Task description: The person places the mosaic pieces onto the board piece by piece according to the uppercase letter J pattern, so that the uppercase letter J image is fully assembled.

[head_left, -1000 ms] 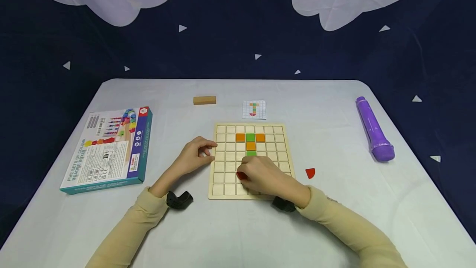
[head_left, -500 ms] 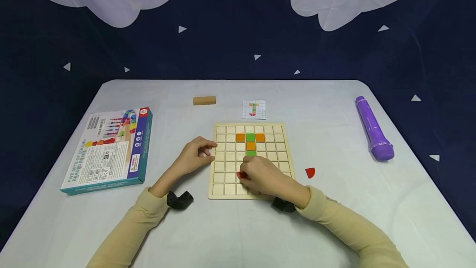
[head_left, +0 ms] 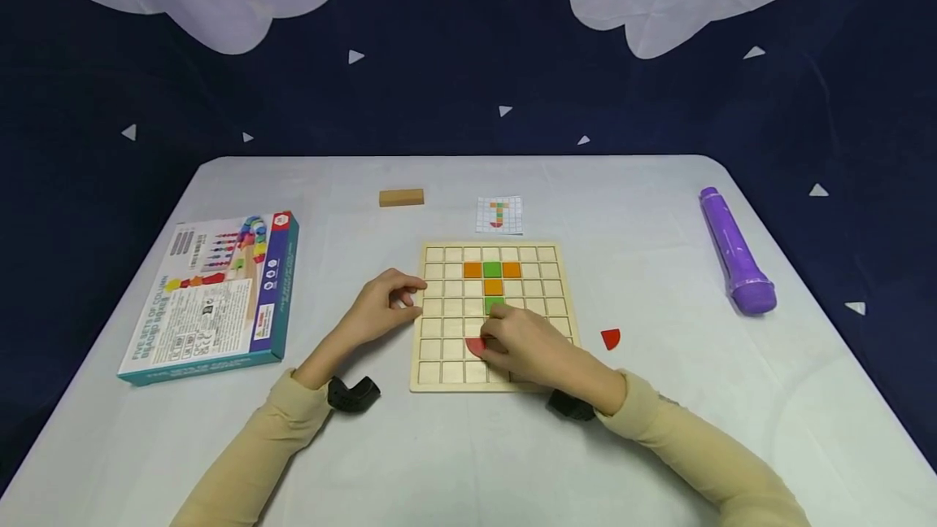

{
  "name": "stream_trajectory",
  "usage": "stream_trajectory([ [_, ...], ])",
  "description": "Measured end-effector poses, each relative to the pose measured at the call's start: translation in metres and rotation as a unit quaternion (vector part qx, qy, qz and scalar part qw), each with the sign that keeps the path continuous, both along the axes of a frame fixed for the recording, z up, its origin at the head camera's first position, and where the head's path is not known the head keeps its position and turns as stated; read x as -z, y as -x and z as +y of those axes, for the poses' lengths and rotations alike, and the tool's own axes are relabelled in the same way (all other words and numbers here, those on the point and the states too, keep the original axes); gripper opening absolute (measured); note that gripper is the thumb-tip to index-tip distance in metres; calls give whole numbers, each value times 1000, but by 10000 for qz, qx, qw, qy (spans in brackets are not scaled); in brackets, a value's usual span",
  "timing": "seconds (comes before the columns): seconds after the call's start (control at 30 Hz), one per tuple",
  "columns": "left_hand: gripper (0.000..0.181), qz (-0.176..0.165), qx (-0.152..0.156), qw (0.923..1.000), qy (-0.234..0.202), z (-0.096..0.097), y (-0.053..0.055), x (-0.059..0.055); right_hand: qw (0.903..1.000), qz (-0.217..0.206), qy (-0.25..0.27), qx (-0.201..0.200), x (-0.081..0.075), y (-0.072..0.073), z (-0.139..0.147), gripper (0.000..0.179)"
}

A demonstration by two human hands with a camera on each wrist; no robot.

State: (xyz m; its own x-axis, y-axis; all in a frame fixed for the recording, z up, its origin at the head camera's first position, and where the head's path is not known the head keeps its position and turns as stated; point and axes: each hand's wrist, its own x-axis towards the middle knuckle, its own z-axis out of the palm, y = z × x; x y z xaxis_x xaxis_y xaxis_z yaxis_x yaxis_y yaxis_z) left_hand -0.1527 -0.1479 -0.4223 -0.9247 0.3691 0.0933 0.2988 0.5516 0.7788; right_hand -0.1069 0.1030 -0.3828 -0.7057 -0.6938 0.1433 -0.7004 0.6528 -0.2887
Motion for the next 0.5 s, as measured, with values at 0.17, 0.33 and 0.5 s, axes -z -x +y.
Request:
stream_trajectory([
  [0.17, 37, -1, -5, 10000, -10, -1, 0, 0, 9997, 232, 84, -90, -1, -2, 14, 5],
  [0.33, 36, -18, -9, 10000, -13, 0, 0, 0, 9987, 438, 220, -129, -1, -5, 30, 6],
  [0.5, 36, -31, -18, 10000, -21, 0, 0, 0, 9971, 661, 378, -9, 1, -8, 45, 7],
])
